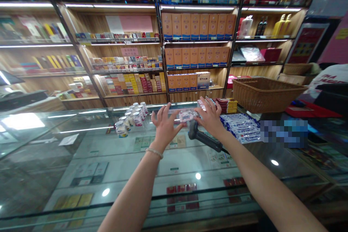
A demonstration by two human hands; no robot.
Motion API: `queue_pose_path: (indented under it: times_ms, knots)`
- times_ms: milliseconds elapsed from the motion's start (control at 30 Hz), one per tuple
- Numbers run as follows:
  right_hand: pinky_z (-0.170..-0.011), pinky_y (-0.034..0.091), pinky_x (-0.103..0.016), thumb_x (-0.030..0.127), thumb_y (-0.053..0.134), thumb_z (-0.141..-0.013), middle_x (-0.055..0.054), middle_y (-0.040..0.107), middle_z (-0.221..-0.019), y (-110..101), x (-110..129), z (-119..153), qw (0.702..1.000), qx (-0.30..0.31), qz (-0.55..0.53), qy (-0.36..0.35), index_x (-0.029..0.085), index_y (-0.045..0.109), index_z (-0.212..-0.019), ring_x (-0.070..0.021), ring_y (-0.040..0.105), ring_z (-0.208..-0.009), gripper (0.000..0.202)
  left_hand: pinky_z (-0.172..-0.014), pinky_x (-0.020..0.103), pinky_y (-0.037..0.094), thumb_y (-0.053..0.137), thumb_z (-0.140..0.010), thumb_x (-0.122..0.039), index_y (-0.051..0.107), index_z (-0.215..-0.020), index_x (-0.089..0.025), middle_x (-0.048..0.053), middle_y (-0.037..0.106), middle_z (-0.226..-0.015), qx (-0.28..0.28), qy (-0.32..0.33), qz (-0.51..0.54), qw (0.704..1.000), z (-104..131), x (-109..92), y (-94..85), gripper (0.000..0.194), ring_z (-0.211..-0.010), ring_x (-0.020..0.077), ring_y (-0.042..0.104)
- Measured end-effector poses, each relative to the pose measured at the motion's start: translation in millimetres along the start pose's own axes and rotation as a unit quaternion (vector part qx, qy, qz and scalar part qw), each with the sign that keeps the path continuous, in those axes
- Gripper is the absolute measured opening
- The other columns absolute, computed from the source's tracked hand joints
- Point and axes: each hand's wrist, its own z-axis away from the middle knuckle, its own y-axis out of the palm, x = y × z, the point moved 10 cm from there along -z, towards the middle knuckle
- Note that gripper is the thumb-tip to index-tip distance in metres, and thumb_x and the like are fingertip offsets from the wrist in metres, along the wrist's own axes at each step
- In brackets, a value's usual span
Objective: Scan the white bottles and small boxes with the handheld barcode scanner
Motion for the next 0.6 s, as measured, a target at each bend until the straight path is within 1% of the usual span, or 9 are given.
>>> queue_pose_path:
  times_ms: [133,233,400,600]
  knots:
    - [-0.122,0.016,-0.057,0.040,0.070,-0.093,-0.012,0.042,-0.164,-1.5,1.3,1.5,1.000,-0.012,0.003,-0.005,0.028,0.070,-0.118,-0.0312,0.032,-0.152,0.029,-0.123,0.064,0.007,0.076,-0.085,-0.048,0.071,-0.124,-0.034,0.011,0.045,-0.162,-0.013,0.006,-0.001,1.000,0.3,0.0,-0.2,0.042,-0.148,0.0371,0.038]
    - [-0.122,0.016,-0.057,0.040,0.071,-0.092,-0.012,0.042,-0.163,-1.0,2.0,2.3,1.000,-0.012,0.001,-0.009,0.028,0.070,-0.119,-0.0311,0.031,-0.153,0.030,-0.123,0.064,0.007,0.076,-0.085,-0.048,0.071,-0.123,-0.033,0.012,0.045,-0.162,-0.019,0.014,-0.001,1.000,0.4,-0.9,-1.5,0.041,-0.148,0.0371,0.038]
    - [-0.122,0.016,-0.057,0.039,0.071,-0.091,-0.012,0.042,-0.163,-0.4,2.1,2.5,1.000,-0.014,0.000,-0.011,0.027,0.069,-0.118,-0.0313,0.031,-0.152,0.030,-0.123,0.065,0.006,0.078,-0.083,-0.047,0.072,-0.119,-0.033,0.011,0.044,-0.163,-0.012,0.017,-0.005,1.000,-0.4,-0.7,-1.5,0.040,-0.148,0.0376,0.038]
    - [-0.122,0.015,-0.057,0.039,0.069,-0.093,-0.012,0.041,-0.164,0.5,2.3,2.6,1.000,0.002,-0.009,-0.010,0.028,0.069,-0.120,-0.0311,0.031,-0.152,0.029,-0.124,0.064,0.006,0.077,-0.084,-0.048,0.072,-0.121,-0.033,0.011,0.043,-0.163,-0.003,0.018,-0.006,1.000,-0.6,-1.8,-1.4,0.040,-0.149,0.0372,0.037]
